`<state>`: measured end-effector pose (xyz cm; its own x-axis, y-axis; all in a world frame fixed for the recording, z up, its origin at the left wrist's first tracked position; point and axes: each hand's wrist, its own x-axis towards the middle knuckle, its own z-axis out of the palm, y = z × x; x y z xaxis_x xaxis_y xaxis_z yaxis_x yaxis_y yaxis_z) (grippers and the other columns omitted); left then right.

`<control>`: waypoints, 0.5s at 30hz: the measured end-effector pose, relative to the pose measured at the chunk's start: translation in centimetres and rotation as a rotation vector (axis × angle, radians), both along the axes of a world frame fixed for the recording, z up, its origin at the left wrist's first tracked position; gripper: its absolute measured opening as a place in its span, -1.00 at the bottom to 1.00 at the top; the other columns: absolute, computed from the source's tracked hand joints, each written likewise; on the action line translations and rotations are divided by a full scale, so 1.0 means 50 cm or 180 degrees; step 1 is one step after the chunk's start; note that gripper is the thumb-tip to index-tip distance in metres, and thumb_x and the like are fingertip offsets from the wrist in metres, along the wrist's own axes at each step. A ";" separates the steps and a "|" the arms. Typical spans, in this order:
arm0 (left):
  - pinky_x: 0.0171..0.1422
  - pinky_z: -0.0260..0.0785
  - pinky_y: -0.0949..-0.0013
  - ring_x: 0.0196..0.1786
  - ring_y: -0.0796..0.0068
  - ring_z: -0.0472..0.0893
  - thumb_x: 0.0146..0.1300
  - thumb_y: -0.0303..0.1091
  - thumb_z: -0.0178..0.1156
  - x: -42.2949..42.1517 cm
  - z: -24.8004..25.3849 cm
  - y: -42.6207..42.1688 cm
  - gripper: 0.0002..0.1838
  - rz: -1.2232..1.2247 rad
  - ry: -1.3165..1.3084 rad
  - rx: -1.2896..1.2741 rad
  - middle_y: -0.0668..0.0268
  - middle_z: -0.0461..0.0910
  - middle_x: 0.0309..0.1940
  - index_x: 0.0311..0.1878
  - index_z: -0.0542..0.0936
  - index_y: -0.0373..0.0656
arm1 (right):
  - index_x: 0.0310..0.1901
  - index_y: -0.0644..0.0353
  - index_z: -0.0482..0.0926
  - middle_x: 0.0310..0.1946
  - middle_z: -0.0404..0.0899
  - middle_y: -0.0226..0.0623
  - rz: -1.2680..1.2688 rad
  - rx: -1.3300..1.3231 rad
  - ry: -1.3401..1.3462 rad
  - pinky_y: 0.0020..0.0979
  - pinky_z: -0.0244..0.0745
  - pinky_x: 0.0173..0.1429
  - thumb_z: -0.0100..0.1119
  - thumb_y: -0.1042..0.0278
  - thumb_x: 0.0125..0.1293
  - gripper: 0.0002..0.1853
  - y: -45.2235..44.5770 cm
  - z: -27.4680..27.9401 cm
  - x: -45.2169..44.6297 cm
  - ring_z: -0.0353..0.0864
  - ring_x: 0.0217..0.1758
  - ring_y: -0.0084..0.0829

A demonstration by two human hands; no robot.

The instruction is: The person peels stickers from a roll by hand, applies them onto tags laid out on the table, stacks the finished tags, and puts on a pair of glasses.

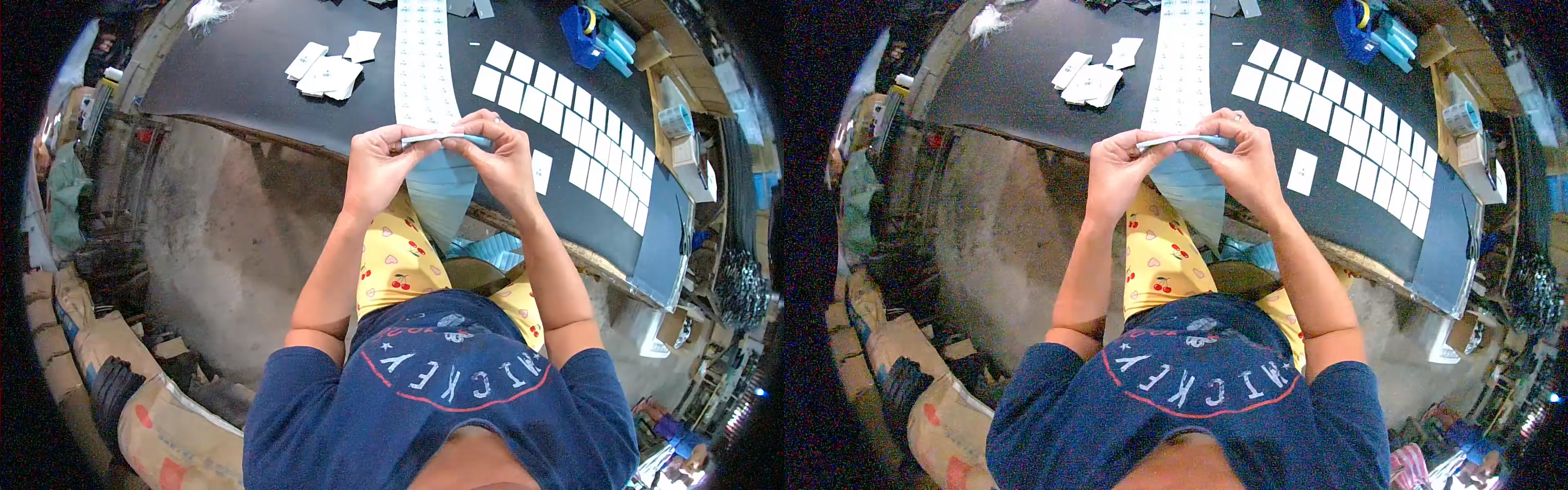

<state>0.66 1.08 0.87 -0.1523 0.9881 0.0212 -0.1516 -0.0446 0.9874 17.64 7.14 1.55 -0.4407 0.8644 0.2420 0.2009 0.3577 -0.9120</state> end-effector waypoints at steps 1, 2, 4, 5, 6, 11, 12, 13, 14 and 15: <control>-0.16 0.48 0.61 -0.26 0.71 0.59 0.19 -0.56 0.28 -0.001 -0.001 0.000 -0.83 -0.0023 0.0001 0.0013 0.29 0.68 -0.29 -0.15 0.66 -0.37 | -0.33 0.21 0.71 -0.35 0.61 -0.40 -0.0028 -0.0032 -0.0022 -0.54 0.36 -0.05 0.37 0.52 0.07 -0.90 -0.001 0.000 0.000 0.49 -0.19 -0.61; -0.16 0.47 0.61 -0.26 0.71 0.60 0.19 -0.55 0.28 -0.002 -0.002 -0.001 -0.83 -0.0044 0.0006 0.0022 0.29 0.68 -0.29 -0.15 0.66 -0.37 | -0.33 0.21 0.71 -0.35 0.61 -0.40 -0.0022 -0.0032 -0.0026 -0.54 0.36 -0.05 0.37 0.52 0.07 -0.90 0.000 0.001 0.001 0.49 -0.19 -0.61; -0.16 0.47 0.61 -0.26 0.71 0.60 0.19 -0.54 0.28 -0.002 -0.006 0.000 -0.83 -0.0045 0.0048 0.0028 0.29 0.68 -0.29 -0.14 0.66 -0.37 | -0.34 0.21 0.70 -0.34 0.63 -0.34 0.0081 -0.0055 -0.0101 -0.45 0.37 -0.03 0.42 0.38 0.01 -0.83 0.003 0.009 0.005 0.54 -0.16 -0.46; -0.15 0.47 0.61 -0.25 0.71 0.60 0.20 -0.54 0.28 -0.001 -0.008 0.001 -0.82 -0.0052 0.0092 0.0037 0.29 0.69 -0.28 -0.14 0.66 -0.36 | -0.34 0.21 0.70 -0.34 0.63 -0.34 0.0085 -0.0053 -0.0103 -0.45 0.37 -0.03 0.42 0.38 0.01 -0.83 0.003 0.016 0.007 0.54 -0.16 -0.46; -0.15 0.47 0.61 -0.25 0.71 0.60 0.20 -0.54 0.28 0.000 -0.007 0.000 -0.82 -0.0051 0.0090 0.0036 0.29 0.69 -0.28 -0.14 0.66 -0.36 | -0.32 0.21 0.70 -0.33 0.64 -0.33 0.0079 0.0203 -0.0202 -0.43 0.39 -0.02 0.42 0.37 0.00 -0.81 0.002 0.032 0.007 0.56 -0.15 -0.43; -0.13 0.45 0.59 -0.26 0.72 0.59 0.20 -0.52 0.27 0.007 0.006 0.000 -0.83 -0.0066 0.0404 0.0059 0.34 0.70 -0.28 -0.14 0.68 -0.29 | -0.31 0.18 0.68 -0.38 0.60 -0.23 0.0366 0.0724 -0.0668 -0.34 0.45 -0.12 0.35 0.45 0.00 -0.83 0.006 0.082 0.008 0.58 -0.23 -0.25; -0.13 0.45 0.59 -0.26 0.72 0.59 0.20 -0.52 0.27 0.008 0.007 0.000 -0.83 -0.0071 0.0399 0.0069 0.34 0.70 -0.28 -0.14 0.68 -0.29 | -0.31 0.18 0.68 -0.38 0.60 -0.23 0.0360 0.0733 -0.0674 -0.34 0.45 -0.12 0.35 0.45 0.00 -0.83 0.007 0.085 0.008 0.58 -0.23 -0.25; -0.18 0.44 0.60 -0.28 0.73 0.58 0.18 -0.54 0.27 0.010 0.007 0.000 -0.84 -0.0025 0.0508 0.0091 0.33 0.70 -0.31 -0.16 0.68 -0.30 | -0.33 0.19 0.68 -0.41 0.59 -0.22 0.0391 0.0802 -0.0756 -0.32 0.45 -0.15 0.34 0.47 -0.01 -0.85 0.010 0.088 0.007 0.57 -0.26 -0.23; -0.22 0.44 0.61 -0.30 0.75 0.58 0.17 -0.55 0.27 0.010 0.006 0.000 -0.84 0.0025 0.0618 0.0110 0.32 0.70 -0.34 -0.17 0.68 -0.32 | -0.35 0.19 0.67 -0.44 0.58 -0.20 0.0425 0.0869 -0.0837 -0.31 0.45 -0.18 0.32 0.50 -0.01 -0.87 0.011 0.090 0.006 0.56 -0.29 -0.21; -0.22 0.44 0.61 -0.30 0.75 0.58 0.17 -0.55 0.27 0.010 0.002 0.001 -0.84 0.0030 0.0615 0.0114 0.32 0.70 -0.34 -0.17 0.68 -0.32 | -0.35 0.19 0.67 -0.44 0.58 -0.20 0.0429 0.0874 -0.0839 -0.31 0.45 -0.18 0.32 0.50 -0.01 -0.87 0.011 0.091 0.005 0.56 -0.29 -0.21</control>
<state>1.14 1.14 0.99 -0.1513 0.9847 0.0862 0.0413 -0.0808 0.9959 17.88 7.68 6.09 -0.6235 0.7136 0.3194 0.3497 0.6200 -0.7024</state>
